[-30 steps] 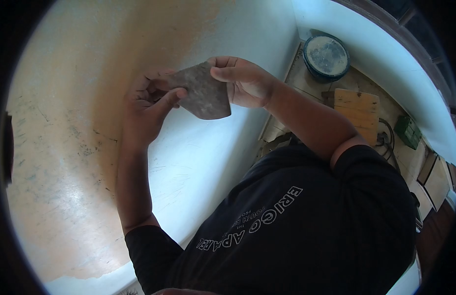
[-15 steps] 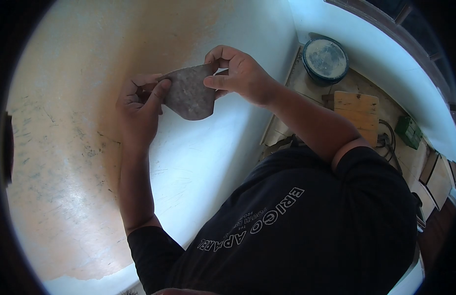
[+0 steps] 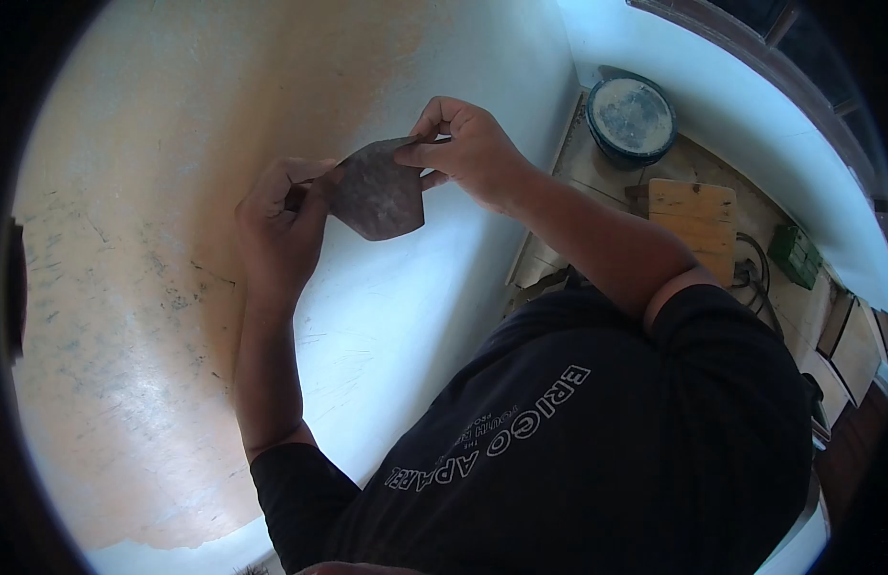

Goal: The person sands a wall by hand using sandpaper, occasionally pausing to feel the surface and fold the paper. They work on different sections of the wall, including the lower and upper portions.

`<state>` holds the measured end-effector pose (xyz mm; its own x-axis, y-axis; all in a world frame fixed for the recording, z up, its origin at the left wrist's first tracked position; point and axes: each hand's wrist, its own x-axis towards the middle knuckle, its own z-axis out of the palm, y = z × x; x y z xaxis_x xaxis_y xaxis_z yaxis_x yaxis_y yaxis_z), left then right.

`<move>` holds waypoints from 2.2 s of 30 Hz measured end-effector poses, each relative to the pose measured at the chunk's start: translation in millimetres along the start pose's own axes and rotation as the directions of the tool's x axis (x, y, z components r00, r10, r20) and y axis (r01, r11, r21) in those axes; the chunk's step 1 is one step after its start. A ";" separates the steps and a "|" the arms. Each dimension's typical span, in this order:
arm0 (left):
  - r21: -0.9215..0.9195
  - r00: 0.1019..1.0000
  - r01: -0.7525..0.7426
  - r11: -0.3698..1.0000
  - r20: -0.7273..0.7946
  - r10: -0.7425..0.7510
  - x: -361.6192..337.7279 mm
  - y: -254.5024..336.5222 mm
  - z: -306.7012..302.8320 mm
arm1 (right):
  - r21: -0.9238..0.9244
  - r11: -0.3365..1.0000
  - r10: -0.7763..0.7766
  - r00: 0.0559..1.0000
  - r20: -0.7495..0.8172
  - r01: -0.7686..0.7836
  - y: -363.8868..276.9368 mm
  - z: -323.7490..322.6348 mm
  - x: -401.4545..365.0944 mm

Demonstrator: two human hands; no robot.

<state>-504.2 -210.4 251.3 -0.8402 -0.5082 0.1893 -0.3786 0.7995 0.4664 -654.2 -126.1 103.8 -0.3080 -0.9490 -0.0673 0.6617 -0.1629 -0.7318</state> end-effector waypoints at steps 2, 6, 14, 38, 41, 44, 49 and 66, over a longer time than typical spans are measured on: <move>-0.015 0.999 0.041 0.999 0.002 -0.041 2.4 7.1 2.2 | 0.049 0.999 -0.013 1.000 -0.013 0.014 2.4 -5.5 5.5; -0.020 0.998 0.060 0.998 0.030 -0.060 -3.0 0.0 1.4 | 0.085 0.993 -0.081 0.997 0.004 0.080 2.4 -7.1 2.9; -0.421 0.982 0.171 0.891 0.142 -0.121 -10.3 -9.1 -12.8 | 0.343 0.937 -0.216 0.883 0.416 0.068 -1.7 6.0 -12.4; 0.708 0.942 -0.323 0.628 0.306 0.140 -33.6 -28.5 0.2 | -0.723 0.556 -0.561 0.827 0.039 0.411 140.6 29.4 19.3; 0.712 0.943 -0.321 0.624 0.302 0.140 -36.0 -27.4 -0.5 | -0.627 0.693 -0.433 0.901 0.034 0.357 141.3 37.5 17.3; 0.714 0.942 -0.326 0.619 0.298 0.152 -33.8 -30.0 -0.3 | -0.744 0.551 -0.469 0.878 0.100 0.379 153.0 39.7 26.5; 0.703 0.946 -0.317 0.637 0.280 0.162 -34.5 -29.9 0.8 | -0.746 0.558 -0.432 0.895 0.112 0.363 149.9 39.9 25.5; 0.806 0.954 -0.296 0.513 0.271 0.126 -30.7 -39.8 11.0 | -0.743 0.561 -0.511 0.859 0.038 0.366 140.3 21.1 62.0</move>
<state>-467.6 -223.1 217.4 -0.9546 -0.2978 0.0055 -0.2584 0.8187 -0.5129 -566.0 -213.6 11.2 -0.5768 -0.7421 0.3415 -0.2494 -0.2382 -0.9387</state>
